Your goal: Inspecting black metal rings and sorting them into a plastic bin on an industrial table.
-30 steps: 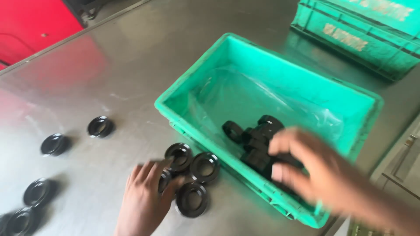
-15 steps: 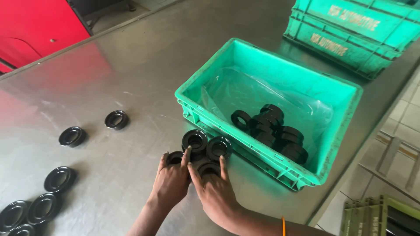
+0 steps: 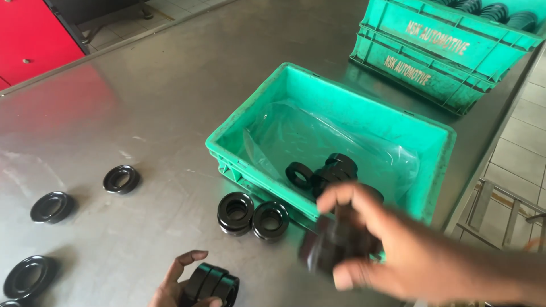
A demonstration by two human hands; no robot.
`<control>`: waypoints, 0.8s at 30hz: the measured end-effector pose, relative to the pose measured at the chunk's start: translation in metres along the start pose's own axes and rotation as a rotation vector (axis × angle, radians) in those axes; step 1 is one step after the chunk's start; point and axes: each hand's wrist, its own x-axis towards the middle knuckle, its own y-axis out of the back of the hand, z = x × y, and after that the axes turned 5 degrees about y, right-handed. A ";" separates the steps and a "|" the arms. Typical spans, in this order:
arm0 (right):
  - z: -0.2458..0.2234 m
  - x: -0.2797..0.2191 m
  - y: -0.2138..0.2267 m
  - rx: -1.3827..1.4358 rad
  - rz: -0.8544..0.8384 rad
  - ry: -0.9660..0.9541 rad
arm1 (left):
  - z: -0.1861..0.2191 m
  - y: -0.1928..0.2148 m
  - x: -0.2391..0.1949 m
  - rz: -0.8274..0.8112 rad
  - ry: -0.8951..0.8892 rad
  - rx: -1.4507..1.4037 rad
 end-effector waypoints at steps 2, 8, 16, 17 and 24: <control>-0.016 0.028 0.019 -0.108 0.064 0.094 | 0.050 -0.008 -0.013 -0.019 0.011 -0.091; 0.041 0.122 0.057 -0.449 0.180 -0.244 | 0.215 -0.014 -0.003 -0.158 -0.365 0.263; 0.126 0.163 0.080 -0.227 0.088 -0.470 | 0.334 -0.076 0.123 -0.101 -0.394 1.127; 0.131 0.162 0.080 -0.223 0.089 -0.477 | 0.333 -0.086 0.132 -0.109 -0.393 1.126; 0.127 0.156 0.079 -0.204 0.000 -0.513 | 0.312 -0.147 0.161 -0.246 -0.112 1.371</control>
